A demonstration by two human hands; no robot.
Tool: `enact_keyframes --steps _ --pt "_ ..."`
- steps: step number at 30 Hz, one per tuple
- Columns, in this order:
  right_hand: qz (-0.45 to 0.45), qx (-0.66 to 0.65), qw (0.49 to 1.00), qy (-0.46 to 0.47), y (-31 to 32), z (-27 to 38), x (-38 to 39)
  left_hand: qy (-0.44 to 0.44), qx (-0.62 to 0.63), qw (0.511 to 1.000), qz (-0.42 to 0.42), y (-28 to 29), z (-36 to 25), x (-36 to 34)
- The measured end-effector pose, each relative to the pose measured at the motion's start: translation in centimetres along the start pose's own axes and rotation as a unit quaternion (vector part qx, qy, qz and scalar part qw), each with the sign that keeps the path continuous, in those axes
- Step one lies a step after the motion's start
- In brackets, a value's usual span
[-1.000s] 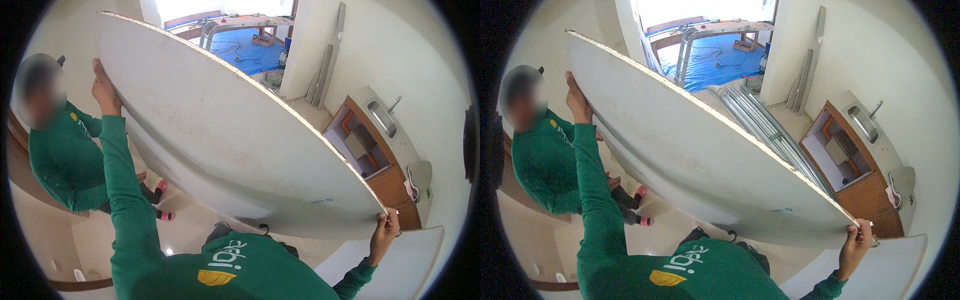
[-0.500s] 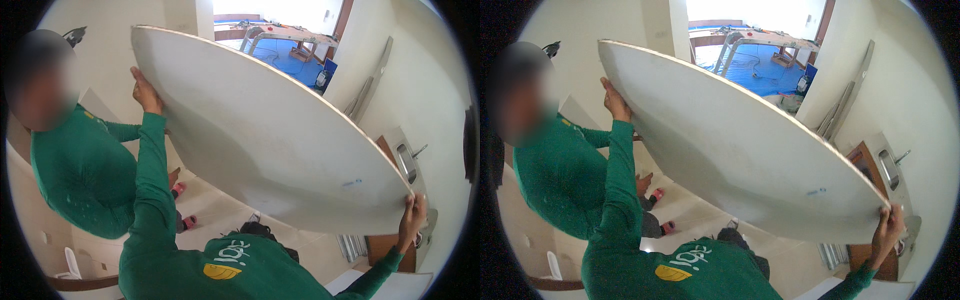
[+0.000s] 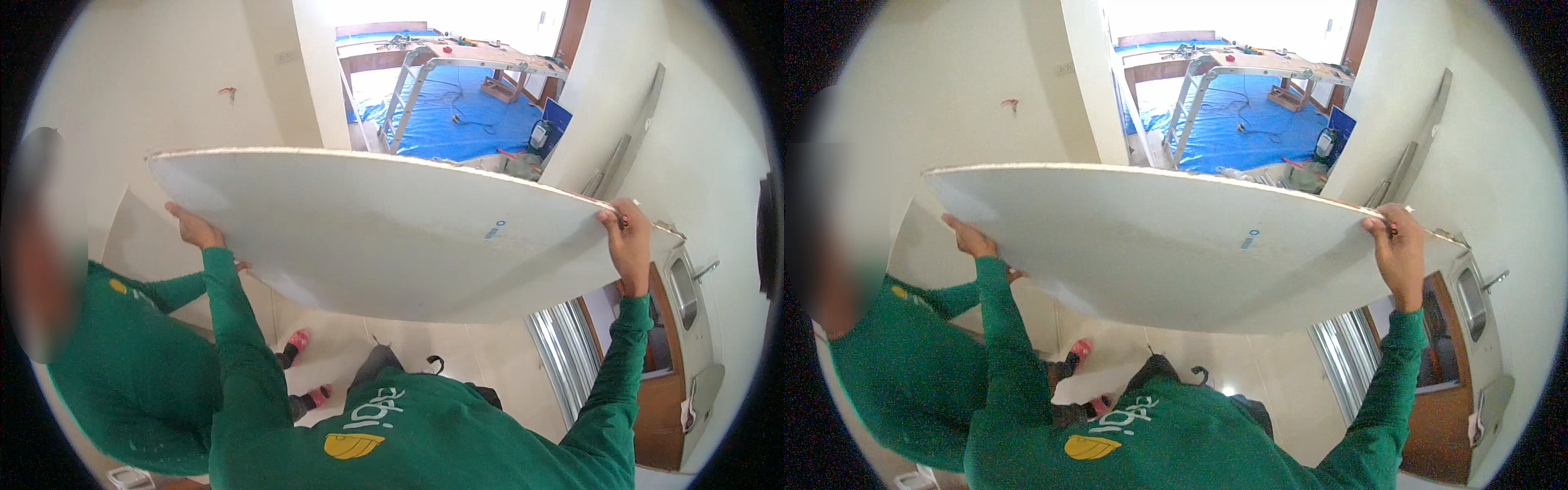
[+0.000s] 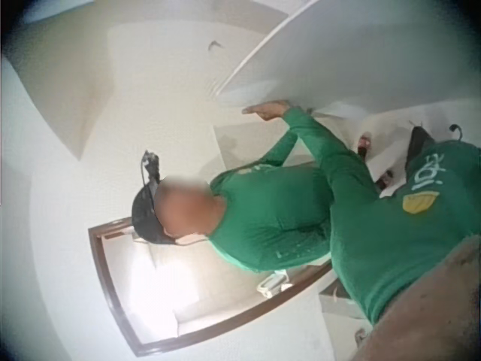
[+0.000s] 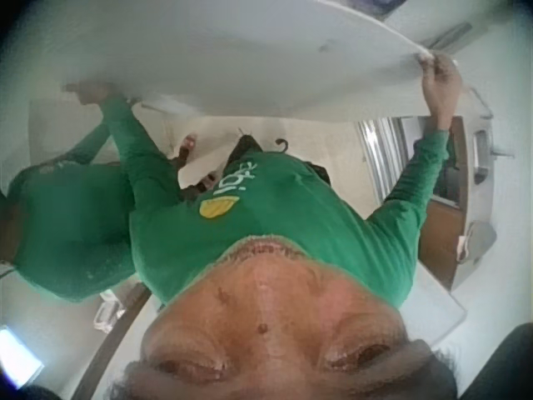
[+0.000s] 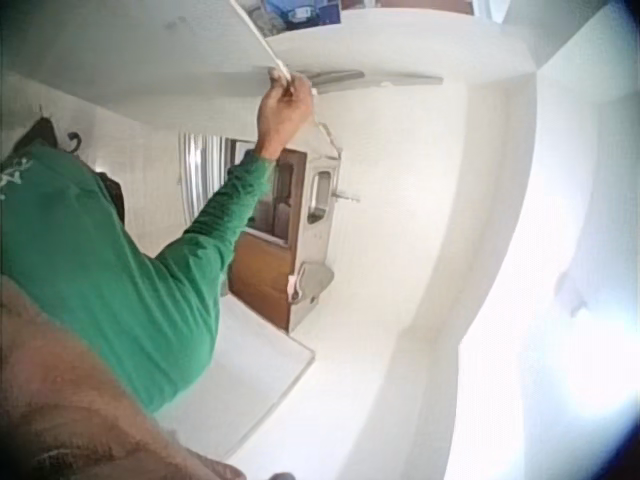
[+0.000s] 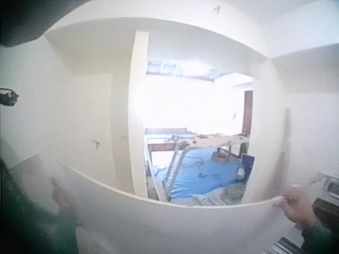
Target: The person measures and marks a large drywall sheet using a tape measure and pencil. They position the sheet, take measurements, and mark lines for cutting.
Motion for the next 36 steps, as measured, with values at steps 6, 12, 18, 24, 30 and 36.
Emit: enact_keyframes --steps 6,12,18,24,30,36 --pt "0.018 -0.099 0.995 -0.001 -11.9 -2.7 -10.0 0.006 -0.033 0.998 -0.047 -1.9 4.5 -8.0" --pt "0.072 -0.029 0.996 0.042 -23.0 -3.8 -21.0 0.038 -0.060 0.996 -0.063 -5.5 9.8 -13.8" --pt "0.124 -0.070 0.989 0.043 -33.3 -6.7 -27.5 0.107 -0.128 0.981 -0.103 -7.3 11.5 -14.0" --pt "0.143 -0.071 0.985 0.059 -40.8 -8.6 -32.0 0.048 -0.190 0.972 -0.131 -7.6 14.8 -18.7" --pt "0.175 -0.057 0.982 0.046 -46.0 -10.2 -34.0 0.005 -0.213 0.964 -0.158 -7.9 17.7 -22.6" --pt "0.164 -0.055 0.983 0.066 -49.0 -11.5 -35.8 0.109 -0.231 0.960 -0.114 -11.4 24.4 -25.4"
Point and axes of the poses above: each hand's wrist, its own x-axis away from the middle knuckle, its own y-axis out of the back of the hand, z = x × y, the point moved 10 cm from there along -x, towards the middle knuckle, and after that the axes turned 15 degrees about -x, right-handed, at the moved point
